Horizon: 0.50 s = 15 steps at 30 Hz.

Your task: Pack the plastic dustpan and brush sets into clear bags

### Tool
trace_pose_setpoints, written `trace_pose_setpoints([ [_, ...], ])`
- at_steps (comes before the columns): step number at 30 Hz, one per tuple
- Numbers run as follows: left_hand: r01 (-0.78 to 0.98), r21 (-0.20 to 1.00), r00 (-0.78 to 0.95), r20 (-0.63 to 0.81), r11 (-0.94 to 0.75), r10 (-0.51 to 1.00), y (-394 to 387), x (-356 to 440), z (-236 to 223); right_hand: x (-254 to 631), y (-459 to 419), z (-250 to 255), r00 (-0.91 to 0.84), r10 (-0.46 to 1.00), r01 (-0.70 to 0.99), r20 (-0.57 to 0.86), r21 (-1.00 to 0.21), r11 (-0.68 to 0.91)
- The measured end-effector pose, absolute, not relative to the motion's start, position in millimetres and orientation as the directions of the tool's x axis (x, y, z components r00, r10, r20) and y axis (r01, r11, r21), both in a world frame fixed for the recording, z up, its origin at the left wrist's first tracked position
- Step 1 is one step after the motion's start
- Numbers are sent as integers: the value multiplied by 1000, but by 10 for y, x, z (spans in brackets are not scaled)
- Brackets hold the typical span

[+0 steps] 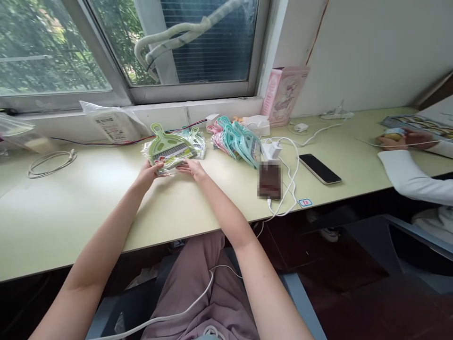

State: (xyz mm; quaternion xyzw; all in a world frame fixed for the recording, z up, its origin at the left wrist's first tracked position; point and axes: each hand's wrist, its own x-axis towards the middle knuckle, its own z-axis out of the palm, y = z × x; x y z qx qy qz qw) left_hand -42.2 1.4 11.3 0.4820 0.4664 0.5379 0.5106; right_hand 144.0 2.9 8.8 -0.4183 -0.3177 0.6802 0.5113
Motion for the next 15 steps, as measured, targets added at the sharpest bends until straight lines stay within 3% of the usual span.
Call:
trace_pose_setpoints([
  [2,-133,991,-37,28,-33,999,50,-537,149,1525,56,78,-22,989,-287,-145,-947,-145],
  [4,-160,987,-36,6,-12,999,71,-665,185,1623,69,62,124,990,-16,66,-997,69],
  [6,-177,984,-18,-26,22,1000,74,-783,211,1712,66,46,153,932,301,328,-914,272],
  [8,-178,982,18,-67,69,998,64,-868,222,1771,57,33,56,863,508,503,-758,409],
  [11,-142,980,109,-122,137,986,43,-917,214,1806,65,14,-111,805,608,583,-601,519],
  [15,-118,979,173,-145,167,974,25,-895,199,1839,134,-7,-208,792,587,574,-574,570],
])
